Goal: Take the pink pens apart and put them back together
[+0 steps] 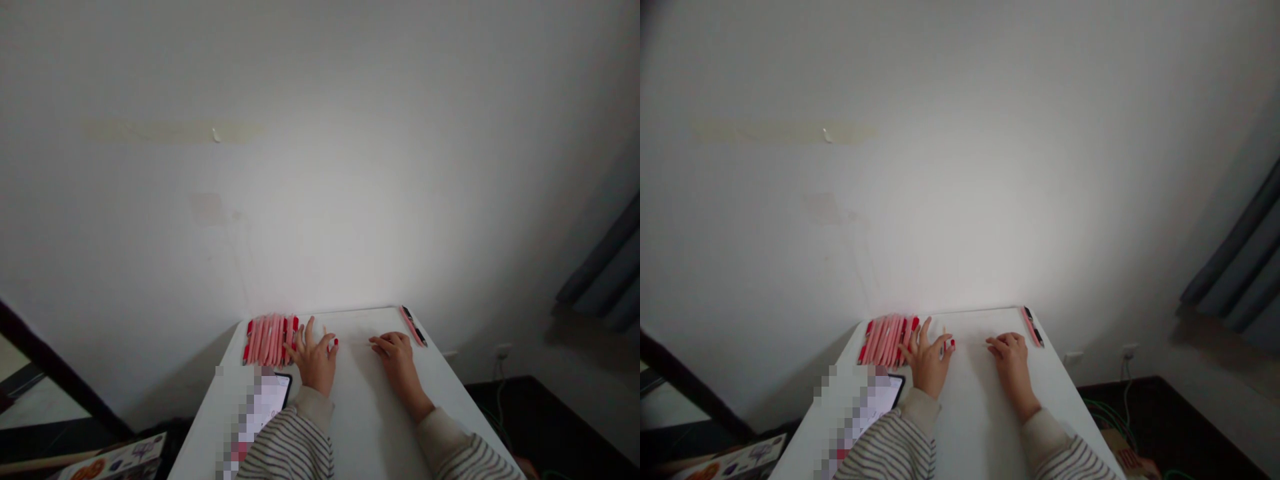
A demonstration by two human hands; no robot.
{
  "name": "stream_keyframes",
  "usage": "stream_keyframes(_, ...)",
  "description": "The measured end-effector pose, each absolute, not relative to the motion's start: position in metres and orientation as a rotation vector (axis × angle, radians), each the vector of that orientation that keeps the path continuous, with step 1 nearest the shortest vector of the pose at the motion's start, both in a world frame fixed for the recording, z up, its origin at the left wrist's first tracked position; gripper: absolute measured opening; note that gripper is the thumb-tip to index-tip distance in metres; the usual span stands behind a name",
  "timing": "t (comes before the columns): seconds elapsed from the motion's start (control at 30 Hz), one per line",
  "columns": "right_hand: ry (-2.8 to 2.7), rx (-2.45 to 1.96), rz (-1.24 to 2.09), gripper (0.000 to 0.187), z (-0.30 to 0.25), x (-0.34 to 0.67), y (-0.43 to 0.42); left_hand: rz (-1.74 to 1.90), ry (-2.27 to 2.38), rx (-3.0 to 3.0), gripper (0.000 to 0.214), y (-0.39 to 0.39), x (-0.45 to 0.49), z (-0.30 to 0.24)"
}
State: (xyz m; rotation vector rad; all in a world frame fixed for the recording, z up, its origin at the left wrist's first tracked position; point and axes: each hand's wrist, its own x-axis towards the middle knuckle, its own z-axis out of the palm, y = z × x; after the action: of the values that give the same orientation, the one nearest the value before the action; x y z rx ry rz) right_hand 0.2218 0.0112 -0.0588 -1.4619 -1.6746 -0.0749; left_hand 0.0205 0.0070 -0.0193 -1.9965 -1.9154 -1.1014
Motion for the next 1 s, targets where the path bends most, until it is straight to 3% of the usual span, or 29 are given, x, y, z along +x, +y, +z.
stream_keyframes(0.3, -1.697, -1.431, -0.058, 0.019, -0.056, 0.221, 0.008, -1.160, -1.731, -2.183, 0.025, 0.004, 0.029, -0.017)
stream_keyframes(0.53, -1.802, -1.333, -0.046, 0.019, -0.052, 0.217, 0.006, -1.171, -1.662, -2.273, 0.011, 0.002, 0.033, -0.019)
stream_keyframes(0.83, -1.896, -1.394, -0.121, 0.027, -0.053, 0.220, 0.007, -1.138, -1.612, -2.263, 0.008, 0.002, 0.032, -0.019)
stream_keyframes(1.0, -1.942, -1.474, -0.127, 0.017, -0.045, 0.217, 0.001, -1.135, -1.602, -2.280, 0.012, -0.001, 0.032, -0.017)
